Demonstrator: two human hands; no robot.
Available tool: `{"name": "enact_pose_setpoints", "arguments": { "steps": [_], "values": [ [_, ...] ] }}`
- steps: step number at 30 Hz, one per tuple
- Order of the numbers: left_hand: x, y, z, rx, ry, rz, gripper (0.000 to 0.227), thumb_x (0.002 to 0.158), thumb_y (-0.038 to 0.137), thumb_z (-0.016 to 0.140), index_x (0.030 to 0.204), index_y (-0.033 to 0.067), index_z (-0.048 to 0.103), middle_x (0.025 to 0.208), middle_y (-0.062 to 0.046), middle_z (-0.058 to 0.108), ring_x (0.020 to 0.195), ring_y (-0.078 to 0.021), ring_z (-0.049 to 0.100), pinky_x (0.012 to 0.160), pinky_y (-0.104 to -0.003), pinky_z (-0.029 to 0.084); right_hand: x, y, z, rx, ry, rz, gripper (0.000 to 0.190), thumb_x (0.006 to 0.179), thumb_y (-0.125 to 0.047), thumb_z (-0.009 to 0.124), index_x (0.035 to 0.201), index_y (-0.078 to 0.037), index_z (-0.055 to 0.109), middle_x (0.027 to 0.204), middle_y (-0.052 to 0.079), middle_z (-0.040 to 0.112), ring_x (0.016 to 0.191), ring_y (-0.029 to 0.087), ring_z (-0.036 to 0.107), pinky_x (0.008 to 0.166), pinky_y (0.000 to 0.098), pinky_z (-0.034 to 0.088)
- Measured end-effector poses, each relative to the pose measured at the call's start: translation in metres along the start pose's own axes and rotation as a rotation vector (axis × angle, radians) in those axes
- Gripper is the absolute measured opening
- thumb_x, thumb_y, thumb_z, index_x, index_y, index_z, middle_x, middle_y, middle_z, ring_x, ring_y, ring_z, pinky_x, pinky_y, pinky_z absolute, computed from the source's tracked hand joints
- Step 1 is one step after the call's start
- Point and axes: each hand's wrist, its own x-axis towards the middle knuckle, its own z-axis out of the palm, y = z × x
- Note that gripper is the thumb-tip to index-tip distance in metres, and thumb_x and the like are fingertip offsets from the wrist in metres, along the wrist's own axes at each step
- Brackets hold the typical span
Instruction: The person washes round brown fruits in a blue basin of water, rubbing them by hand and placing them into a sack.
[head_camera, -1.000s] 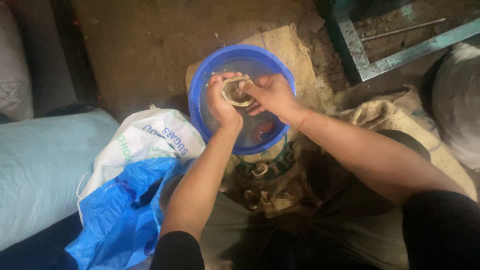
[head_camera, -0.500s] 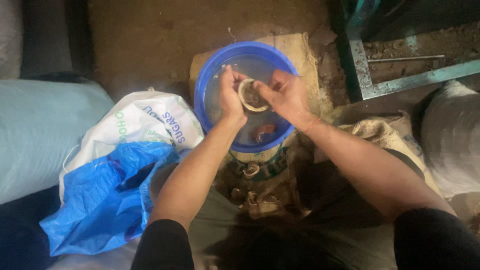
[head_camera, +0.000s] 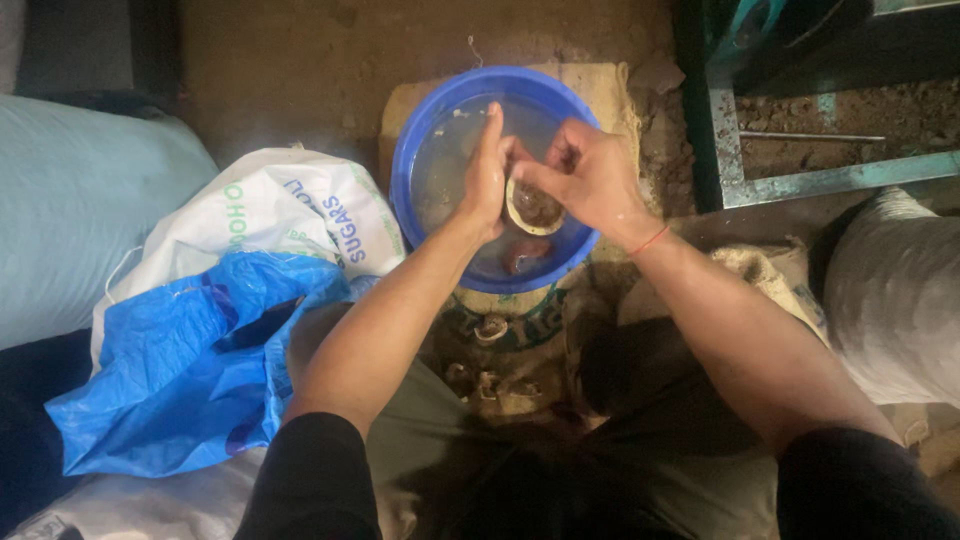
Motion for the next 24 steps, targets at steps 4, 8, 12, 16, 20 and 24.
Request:
{"name": "enact_pose_setpoints", "arguments": {
  "steps": [4, 8, 12, 16, 20, 24],
  "values": [
    [0.006, 0.011, -0.005, 0.067, 0.202, -0.211, 0.080, 0.085, 0.083, 0.034, 0.085, 0.0080, 0.065, 0.084, -0.008, 0.072, 0.077, -0.0182, 0.071, 0.067, -0.038, 0.060, 0.009, 0.027, 0.003, 0.448, 0.055, 0.129, 0.026, 0.086, -0.010, 0.084, 0.093, -0.009, 0.059, 0.084, -0.004, 0.061, 0.070, 0.008, 0.054, 0.059, 0.0249, 0.047],
    [0.013, 0.019, -0.022, -0.029, 0.254, -0.363, 0.069, 0.080, 0.076, 0.047, 0.096, 0.0105, 0.062, 0.092, -0.014, 0.073, 0.082, -0.0295, 0.074, 0.072, -0.051, 0.062, 0.032, 0.074, -0.048, 0.488, 0.401, 0.048, 0.008, 0.096, 0.000, 0.063, 0.097, -0.005, 0.069, 0.114, 0.003, 0.070, 0.106, 0.017, 0.065, 0.094, 0.0297, 0.052],
    [0.022, 0.017, -0.035, 0.131, 0.172, -0.314, 0.053, 0.084, 0.058, 0.074, 0.102, 0.0094, 0.062, 0.102, -0.015, 0.071, 0.086, -0.0274, 0.075, 0.078, -0.048, 0.063, 0.042, 0.115, -0.108, 0.686, 0.367, 0.792, 0.024, 0.090, -0.031, 0.061, 0.099, -0.014, 0.074, 0.101, 0.005, 0.080, 0.103, 0.011, 0.063, 0.083, 0.0233, 0.040],
    [0.024, 0.007, -0.033, 0.416, 0.164, -0.366, 0.040, 0.081, 0.042, 0.079, 0.102, 0.0143, 0.059, 0.106, -0.009, 0.064, 0.083, -0.0248, 0.072, 0.073, -0.051, 0.066, 0.033, 0.137, -0.120, 0.736, 0.511, 0.785, 0.032, 0.086, -0.028, 0.072, 0.094, 0.003, 0.072, 0.094, 0.014, 0.072, 0.099, 0.031, 0.060, 0.083, 0.0423, 0.048],
    [0.022, -0.008, -0.034, 0.592, 0.135, -0.344, 0.046, 0.077, 0.027, 0.084, 0.113, 0.0173, 0.057, 0.110, -0.008, 0.066, 0.099, -0.0226, 0.068, 0.075, -0.048, 0.065, 0.034, 0.145, -0.126, 0.644, 0.311, 0.752, 0.034, 0.080, -0.019, 0.079, 0.105, 0.002, 0.071, 0.101, 0.016, 0.071, 0.093, 0.033, 0.067, 0.077, 0.0464, 0.056],
    [0.031, -0.047, -0.047, 1.103, 0.140, -0.150, 0.074, 0.065, 0.032, 0.094, 0.124, 0.0102, 0.054, 0.117, -0.015, 0.068, 0.110, -0.0307, 0.067, 0.088, -0.045, 0.058, 0.027, 0.137, -0.119, 0.488, 0.214, 0.531, 0.055, 0.092, -0.028, 0.086, 0.134, -0.008, 0.059, 0.125, 0.002, 0.066, 0.105, 0.014, 0.063, 0.078, 0.0391, 0.058]
  ]
}}
